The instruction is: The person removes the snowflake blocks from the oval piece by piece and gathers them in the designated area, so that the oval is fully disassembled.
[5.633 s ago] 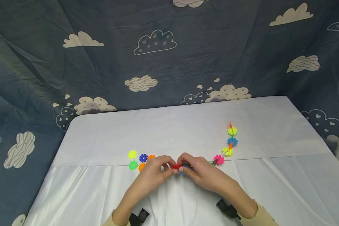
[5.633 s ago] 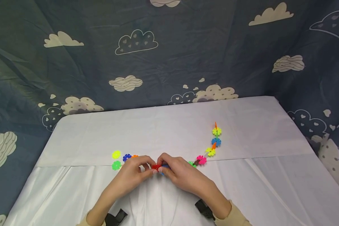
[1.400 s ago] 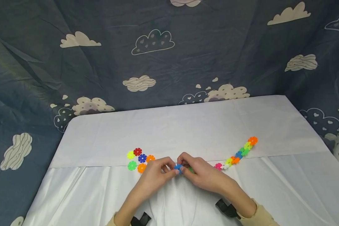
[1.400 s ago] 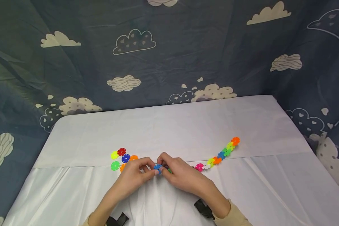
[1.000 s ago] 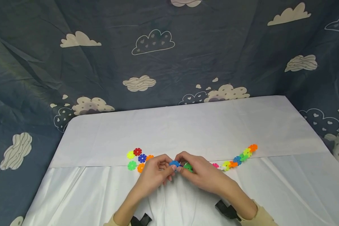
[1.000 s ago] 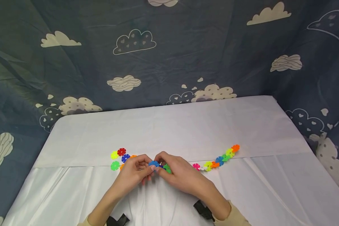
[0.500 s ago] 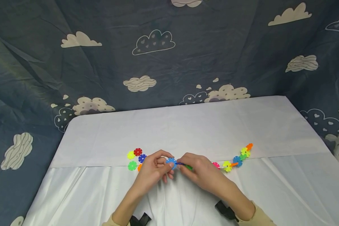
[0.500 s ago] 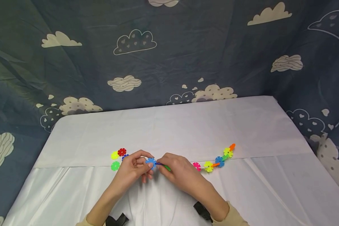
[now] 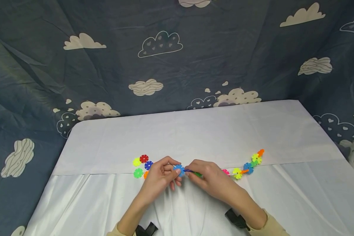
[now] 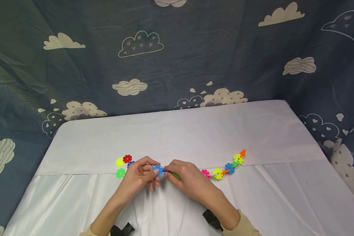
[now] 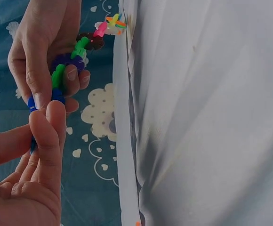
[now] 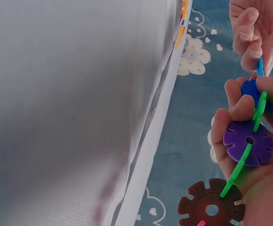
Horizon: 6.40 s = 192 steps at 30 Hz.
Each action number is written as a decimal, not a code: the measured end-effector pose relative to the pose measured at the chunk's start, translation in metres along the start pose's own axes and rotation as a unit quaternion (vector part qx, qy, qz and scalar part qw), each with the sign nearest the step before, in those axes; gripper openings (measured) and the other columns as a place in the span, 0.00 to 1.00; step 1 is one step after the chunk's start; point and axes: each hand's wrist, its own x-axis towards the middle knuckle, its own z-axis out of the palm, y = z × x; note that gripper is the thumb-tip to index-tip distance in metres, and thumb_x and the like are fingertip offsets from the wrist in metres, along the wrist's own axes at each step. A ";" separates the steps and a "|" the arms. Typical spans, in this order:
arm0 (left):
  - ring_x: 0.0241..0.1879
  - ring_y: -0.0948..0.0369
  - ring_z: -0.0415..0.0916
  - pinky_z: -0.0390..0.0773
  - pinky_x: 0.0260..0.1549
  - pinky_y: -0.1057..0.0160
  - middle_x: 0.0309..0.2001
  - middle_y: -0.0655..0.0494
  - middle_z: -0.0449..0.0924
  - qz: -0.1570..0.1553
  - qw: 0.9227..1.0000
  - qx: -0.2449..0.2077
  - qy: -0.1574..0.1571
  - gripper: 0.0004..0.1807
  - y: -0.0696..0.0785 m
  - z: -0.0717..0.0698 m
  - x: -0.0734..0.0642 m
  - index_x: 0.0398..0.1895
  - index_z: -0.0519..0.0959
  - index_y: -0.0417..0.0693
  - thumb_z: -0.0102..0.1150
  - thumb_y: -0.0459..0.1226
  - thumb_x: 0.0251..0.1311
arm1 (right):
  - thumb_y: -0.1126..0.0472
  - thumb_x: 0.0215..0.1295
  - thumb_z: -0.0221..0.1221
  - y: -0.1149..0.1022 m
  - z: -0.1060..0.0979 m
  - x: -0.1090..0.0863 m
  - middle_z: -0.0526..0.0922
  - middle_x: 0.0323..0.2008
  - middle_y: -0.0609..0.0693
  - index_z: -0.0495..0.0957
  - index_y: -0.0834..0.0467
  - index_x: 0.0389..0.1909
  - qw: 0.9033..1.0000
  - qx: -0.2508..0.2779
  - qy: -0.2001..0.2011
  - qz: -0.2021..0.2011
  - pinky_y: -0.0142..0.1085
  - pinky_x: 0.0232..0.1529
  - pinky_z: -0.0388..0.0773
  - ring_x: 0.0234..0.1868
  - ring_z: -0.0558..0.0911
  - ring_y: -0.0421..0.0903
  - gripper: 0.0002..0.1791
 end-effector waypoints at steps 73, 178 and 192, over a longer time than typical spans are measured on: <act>0.32 0.69 0.72 0.75 0.31 0.67 0.33 0.72 0.76 0.145 0.921 0.362 -0.011 0.07 0.010 0.002 -0.010 0.34 0.80 0.56 0.68 0.35 0.59 | 0.62 0.68 0.61 -0.004 -0.001 0.000 0.81 0.40 0.37 0.74 0.44 0.45 0.990 0.089 -0.077 0.074 0.37 0.43 0.76 0.39 0.77 0.35 0.11; 0.29 0.57 0.81 0.77 0.27 0.63 0.32 0.55 0.83 0.022 0.969 0.245 -0.008 0.06 0.002 -0.006 -0.005 0.43 0.83 0.56 0.64 0.41 0.64 | 0.64 0.73 0.50 0.001 -0.004 -0.003 0.83 0.33 0.41 0.66 0.46 0.48 0.984 0.111 -0.084 0.113 0.35 0.38 0.72 0.32 0.77 0.37 0.10; 0.25 0.57 0.78 0.78 0.25 0.65 0.27 0.58 0.81 0.014 0.982 0.190 -0.006 0.03 0.001 0.006 -0.006 0.32 0.84 0.50 0.69 0.38 0.59 | 0.62 0.74 0.52 -0.003 -0.003 -0.003 0.84 0.34 0.38 0.67 0.44 0.47 0.984 0.111 -0.103 0.090 0.33 0.34 0.71 0.29 0.74 0.35 0.09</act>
